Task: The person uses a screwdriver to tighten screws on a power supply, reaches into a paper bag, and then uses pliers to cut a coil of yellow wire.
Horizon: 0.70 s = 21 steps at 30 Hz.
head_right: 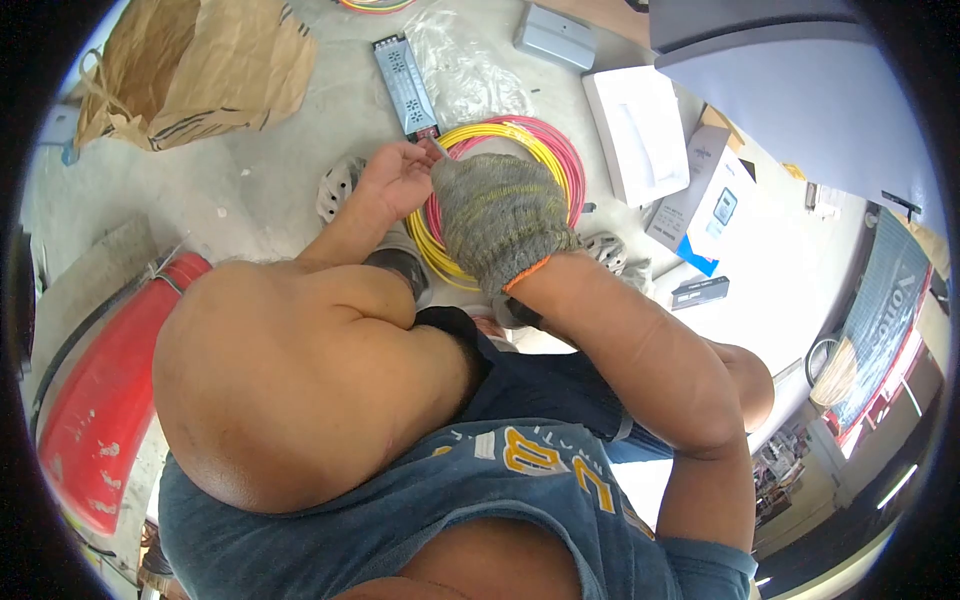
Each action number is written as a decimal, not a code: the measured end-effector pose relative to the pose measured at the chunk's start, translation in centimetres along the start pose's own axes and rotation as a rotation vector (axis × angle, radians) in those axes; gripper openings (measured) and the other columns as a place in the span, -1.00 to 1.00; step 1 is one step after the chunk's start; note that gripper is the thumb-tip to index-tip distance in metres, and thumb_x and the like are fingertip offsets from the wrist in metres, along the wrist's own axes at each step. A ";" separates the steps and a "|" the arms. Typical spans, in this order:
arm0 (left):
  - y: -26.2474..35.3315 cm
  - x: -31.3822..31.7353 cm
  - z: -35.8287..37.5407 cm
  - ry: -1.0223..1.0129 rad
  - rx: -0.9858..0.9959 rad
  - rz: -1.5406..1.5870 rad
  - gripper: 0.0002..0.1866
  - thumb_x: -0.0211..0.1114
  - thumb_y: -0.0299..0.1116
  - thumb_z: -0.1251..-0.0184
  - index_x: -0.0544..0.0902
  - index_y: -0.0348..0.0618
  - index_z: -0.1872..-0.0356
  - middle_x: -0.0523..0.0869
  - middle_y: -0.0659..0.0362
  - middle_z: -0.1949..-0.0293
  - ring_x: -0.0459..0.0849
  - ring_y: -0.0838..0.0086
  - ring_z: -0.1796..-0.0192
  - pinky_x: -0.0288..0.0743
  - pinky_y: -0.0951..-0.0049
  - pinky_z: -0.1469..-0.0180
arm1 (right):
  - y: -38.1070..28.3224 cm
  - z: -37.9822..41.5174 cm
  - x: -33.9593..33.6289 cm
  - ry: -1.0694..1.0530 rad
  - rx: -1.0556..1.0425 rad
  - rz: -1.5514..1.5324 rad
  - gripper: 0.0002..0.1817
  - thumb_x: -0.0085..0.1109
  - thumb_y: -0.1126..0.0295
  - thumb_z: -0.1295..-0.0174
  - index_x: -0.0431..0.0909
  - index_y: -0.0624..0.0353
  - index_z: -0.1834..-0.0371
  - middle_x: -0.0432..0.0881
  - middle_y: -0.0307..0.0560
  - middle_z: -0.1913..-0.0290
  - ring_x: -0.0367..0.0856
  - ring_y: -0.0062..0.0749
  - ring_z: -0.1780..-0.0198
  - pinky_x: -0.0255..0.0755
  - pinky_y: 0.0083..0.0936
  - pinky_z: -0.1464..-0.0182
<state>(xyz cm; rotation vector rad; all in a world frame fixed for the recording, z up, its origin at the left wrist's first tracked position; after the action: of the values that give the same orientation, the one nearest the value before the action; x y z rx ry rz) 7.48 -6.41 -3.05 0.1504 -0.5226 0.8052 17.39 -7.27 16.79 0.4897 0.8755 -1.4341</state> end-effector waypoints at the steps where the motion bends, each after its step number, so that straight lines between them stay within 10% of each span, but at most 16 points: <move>1: 0.0 0.0 -0.1 0.006 -0.006 0.004 -0.80 0.01 -0.73 -0.16 0.46 -0.31 0.21 0.51 0.06 0.18 0.54 0.26 0.12 0.52 0.18 -0.16 | -0.1 0.1 -0.1 0.060 -0.017 0.009 -0.67 0.25 0.29 -0.12 0.61 0.09 0.03 0.73 0.12 0.23 0.73 0.00 0.16 0.58 -0.07 0.13; 21: -0.1 -1.0 -1.2 -0.063 -0.071 0.015 -0.79 0.03 -0.71 -0.19 0.46 -0.32 0.16 0.53 0.02 0.20 0.57 0.23 0.15 0.61 0.13 -0.05 | 1.1 0.0 -0.4 0.210 -0.102 0.016 -0.66 0.24 0.32 -0.09 0.62 0.06 0.03 0.72 0.12 0.25 0.73 0.05 0.18 0.57 -0.01 0.15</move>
<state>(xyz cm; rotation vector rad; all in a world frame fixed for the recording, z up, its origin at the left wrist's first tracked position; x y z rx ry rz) 7.46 -6.71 -4.60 0.1072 -0.6117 0.7978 18.55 -6.88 16.91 0.5757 1.1045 -1.3314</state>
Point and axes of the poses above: each hand's wrist, its own z-axis away from the middle knuckle, its own x-axis out of the palm, y = z × x, the point moved 5 cm from there along -z, towards the middle knuckle
